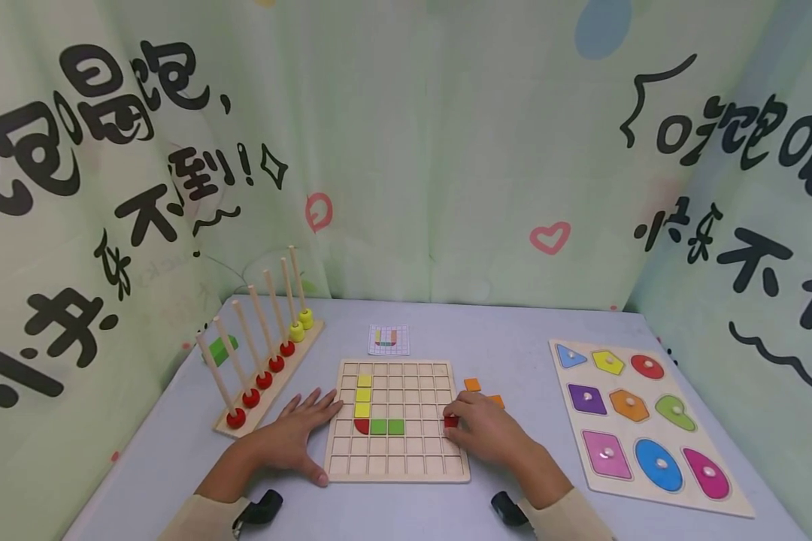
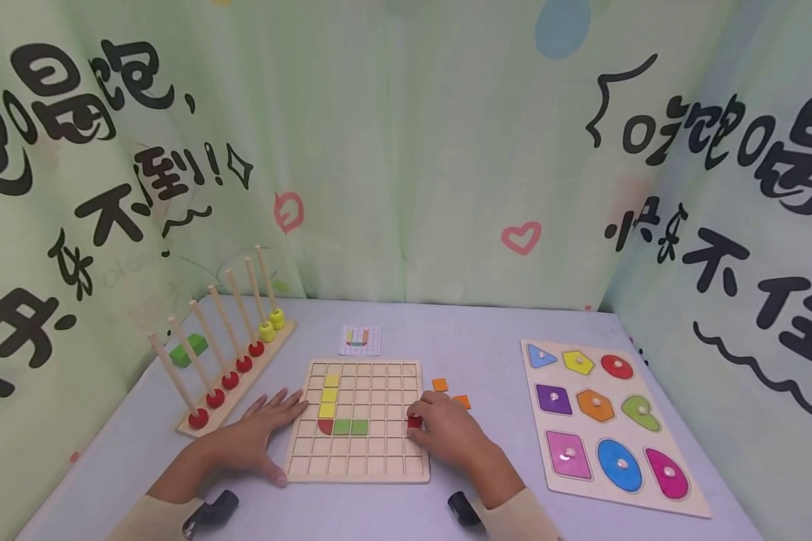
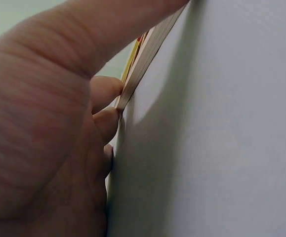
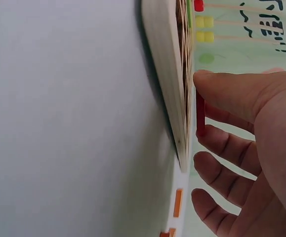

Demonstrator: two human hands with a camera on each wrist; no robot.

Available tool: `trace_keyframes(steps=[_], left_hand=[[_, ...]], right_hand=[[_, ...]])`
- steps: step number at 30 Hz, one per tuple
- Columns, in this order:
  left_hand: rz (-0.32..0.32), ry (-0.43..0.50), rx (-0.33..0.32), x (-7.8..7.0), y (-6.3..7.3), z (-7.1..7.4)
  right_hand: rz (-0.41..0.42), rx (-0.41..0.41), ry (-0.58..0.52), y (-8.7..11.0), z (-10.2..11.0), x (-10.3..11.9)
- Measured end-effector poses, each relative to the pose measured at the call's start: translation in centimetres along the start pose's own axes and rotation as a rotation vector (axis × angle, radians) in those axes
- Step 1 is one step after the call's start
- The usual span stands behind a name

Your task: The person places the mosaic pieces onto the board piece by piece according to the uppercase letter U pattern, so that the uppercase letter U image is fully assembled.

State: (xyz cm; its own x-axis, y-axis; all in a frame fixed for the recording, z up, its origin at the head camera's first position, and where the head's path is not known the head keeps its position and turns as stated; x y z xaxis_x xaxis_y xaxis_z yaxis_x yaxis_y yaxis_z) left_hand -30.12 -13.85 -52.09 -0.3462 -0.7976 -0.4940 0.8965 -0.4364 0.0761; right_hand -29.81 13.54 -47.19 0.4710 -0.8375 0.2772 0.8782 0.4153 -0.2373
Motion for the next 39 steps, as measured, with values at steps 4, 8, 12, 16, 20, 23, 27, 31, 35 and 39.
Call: trace_keyframes(steps=[4, 8, 12, 16, 20, 23, 27, 31, 35, 39], left_hand=[[-0.008, -0.004, 0.002, 0.0, 0.1, 0.0], [-0.013, -0.006, 0.001, 0.1, 0.0, 0.0], [-0.015, 0.002, -0.002, 0.2, 0.0, 0.0], [-0.016, 0.002, -0.002, 0.2, 0.1, -0.1], [-0.016, 0.007, -0.003, 0.0, 0.1, 0.0], [-0.012, 0.012, 0.001, -0.1, 0.2, 0.0], [0.002, 0.013, 0.005, -0.1, 0.3, 0.0], [0.004, 0.015, 0.002, -0.2, 0.2, 0.1], [0.004, 0.015, 0.001, -0.3, 0.2, 0.1], [-0.002, 0.016, 0.001, -0.4, 0.2, 0.2]], right_hand=[[0.011, 0.006, -0.01, -0.4, -0.4, 0.7], [0.043, -0.006, -0.025, -0.6, -0.6, 1.3], [0.063, -0.01, -0.023, -0.8, -0.8, 1.9], [0.055, 0.006, -0.023, -1.1, -1.2, 2.4], [0.055, 0.033, -0.029, -1.4, -1.5, 2.8], [0.065, 0.049, -0.036, -1.6, -1.7, 3.2], [0.086, 0.051, -0.041, -1.8, -1.8, 3.8], [0.092, 0.052, -0.032, -2.0, -2.0, 4.1], [0.08, 0.063, -0.021, -2.2, -2.4, 4.3], [0.085, 0.066, -0.018, -2.4, -2.5, 4.5]])
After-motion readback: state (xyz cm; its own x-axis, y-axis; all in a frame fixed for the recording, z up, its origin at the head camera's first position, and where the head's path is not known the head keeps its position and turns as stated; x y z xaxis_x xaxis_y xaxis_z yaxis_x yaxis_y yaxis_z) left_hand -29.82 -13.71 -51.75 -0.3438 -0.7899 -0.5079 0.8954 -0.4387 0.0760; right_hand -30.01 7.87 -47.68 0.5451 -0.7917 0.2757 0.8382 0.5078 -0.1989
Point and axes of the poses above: each hand's wrist, its own y-axis away from the middle knuckle, its own z-axis out of the back of the hand, x = y × z, the point moved 9 cm from there along -y, towards the middle knuckle, and after that the axes turned 9 degrees about -x, right-handed, at the moved point
